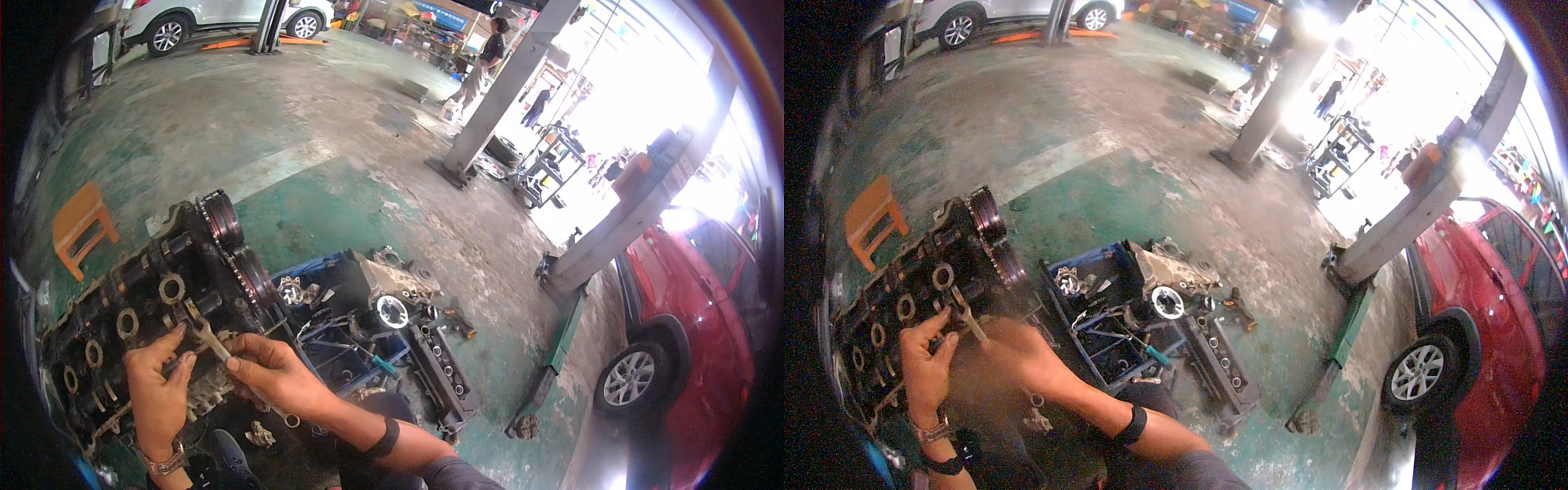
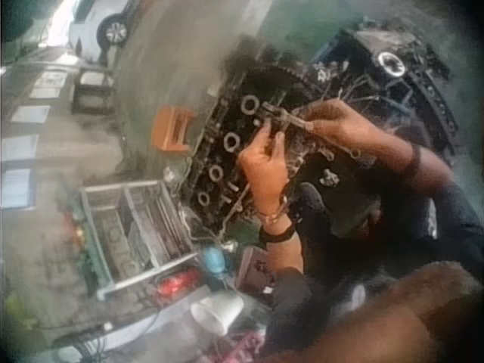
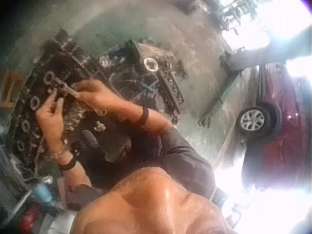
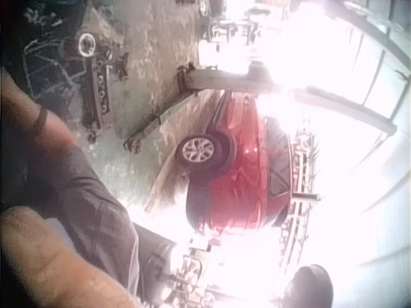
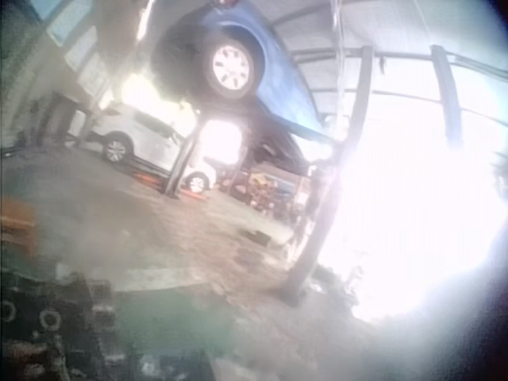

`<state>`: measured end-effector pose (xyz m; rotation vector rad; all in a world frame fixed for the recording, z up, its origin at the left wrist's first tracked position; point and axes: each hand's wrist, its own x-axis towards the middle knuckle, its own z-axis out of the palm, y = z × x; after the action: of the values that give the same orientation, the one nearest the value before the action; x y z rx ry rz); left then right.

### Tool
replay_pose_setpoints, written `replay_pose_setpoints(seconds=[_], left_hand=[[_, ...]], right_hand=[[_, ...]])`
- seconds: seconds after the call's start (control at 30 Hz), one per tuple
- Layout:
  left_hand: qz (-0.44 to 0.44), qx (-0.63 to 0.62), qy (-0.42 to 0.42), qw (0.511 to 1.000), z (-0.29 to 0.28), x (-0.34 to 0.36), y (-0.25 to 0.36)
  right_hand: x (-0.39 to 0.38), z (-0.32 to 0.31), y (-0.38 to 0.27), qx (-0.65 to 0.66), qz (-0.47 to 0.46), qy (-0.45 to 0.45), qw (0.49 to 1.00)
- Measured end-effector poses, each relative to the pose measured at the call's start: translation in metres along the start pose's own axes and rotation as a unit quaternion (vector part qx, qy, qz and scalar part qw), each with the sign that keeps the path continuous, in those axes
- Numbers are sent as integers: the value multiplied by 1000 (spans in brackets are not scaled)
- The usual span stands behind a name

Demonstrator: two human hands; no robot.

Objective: The person uses a wrench to tighten bolts on a camshaft cap within an engine block, then removes the cap by hand and places it in a blue bin nearby.

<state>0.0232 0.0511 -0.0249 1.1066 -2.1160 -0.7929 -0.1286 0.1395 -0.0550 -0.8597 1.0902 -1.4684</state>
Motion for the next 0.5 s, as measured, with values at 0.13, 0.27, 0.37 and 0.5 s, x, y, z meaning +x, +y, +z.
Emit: replay_pose_setpoints(seconds=[0.13,0.27,0.37,0.5], left_hand=[[-16,18,3,1000,0,-1,2],[-37,19,4,999,1,0,0],[-27,9,20,999,3,-1,-2],[-19,-17,8,1000,2,0,-4]], right_hand=[[-1,-6,-5,7,16,-10,1000],[0,2,3,31,10,-24,999],[0,10,16,12,-10,-41,999],[5,20,35,-17,-41,-27,999]])
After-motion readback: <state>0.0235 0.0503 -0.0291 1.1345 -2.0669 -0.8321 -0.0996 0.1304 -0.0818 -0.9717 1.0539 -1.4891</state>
